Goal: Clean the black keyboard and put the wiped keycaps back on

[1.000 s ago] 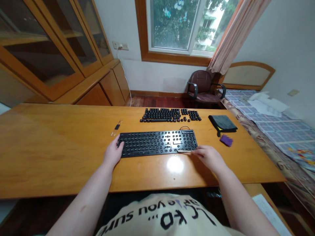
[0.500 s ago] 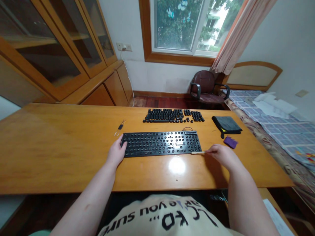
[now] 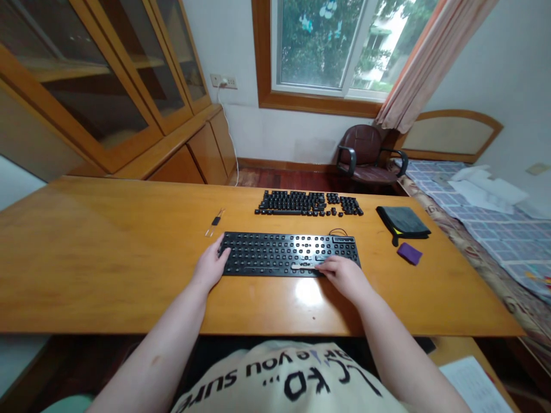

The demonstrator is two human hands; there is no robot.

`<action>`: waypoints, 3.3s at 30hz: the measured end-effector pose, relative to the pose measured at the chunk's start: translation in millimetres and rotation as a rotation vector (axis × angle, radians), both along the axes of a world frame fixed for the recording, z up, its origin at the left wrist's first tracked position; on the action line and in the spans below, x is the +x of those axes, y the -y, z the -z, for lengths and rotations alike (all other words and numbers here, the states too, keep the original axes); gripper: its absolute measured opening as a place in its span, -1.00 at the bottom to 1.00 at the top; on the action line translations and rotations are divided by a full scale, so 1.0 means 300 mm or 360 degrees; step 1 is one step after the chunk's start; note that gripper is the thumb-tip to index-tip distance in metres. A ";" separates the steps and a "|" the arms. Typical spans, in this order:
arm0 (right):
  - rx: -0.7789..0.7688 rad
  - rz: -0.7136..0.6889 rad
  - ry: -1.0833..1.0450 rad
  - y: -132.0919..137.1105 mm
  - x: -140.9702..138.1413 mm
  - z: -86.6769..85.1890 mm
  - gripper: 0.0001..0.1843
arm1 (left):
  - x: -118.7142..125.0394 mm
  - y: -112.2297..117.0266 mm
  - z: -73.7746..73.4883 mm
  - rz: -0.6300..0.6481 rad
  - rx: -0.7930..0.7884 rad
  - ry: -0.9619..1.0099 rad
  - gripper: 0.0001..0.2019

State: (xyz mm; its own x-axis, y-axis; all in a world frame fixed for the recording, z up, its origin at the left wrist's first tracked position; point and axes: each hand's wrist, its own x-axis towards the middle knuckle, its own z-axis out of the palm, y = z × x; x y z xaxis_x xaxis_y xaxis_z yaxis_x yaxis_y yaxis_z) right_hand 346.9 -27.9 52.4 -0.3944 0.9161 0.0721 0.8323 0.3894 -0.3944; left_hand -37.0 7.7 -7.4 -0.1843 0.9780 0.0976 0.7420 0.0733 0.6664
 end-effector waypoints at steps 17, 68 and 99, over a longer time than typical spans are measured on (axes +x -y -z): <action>0.0078 0.0048 0.0017 0.047 0.018 0.018 -0.73 | 0.003 0.000 -0.002 0.0048 0.0020 0.0211 -0.47; 0.0257 -0.0484 0.0013 -0.070 -0.374 -0.077 -0.66 | 0.024 0.013 -0.009 0.0086 -0.0058 0.0533 -0.49; 0.0366 -0.0542 -0.0017 -0.076 -0.260 -0.012 -0.74 | 0.013 0.004 0.027 0.0110 -0.0011 0.0507 -0.48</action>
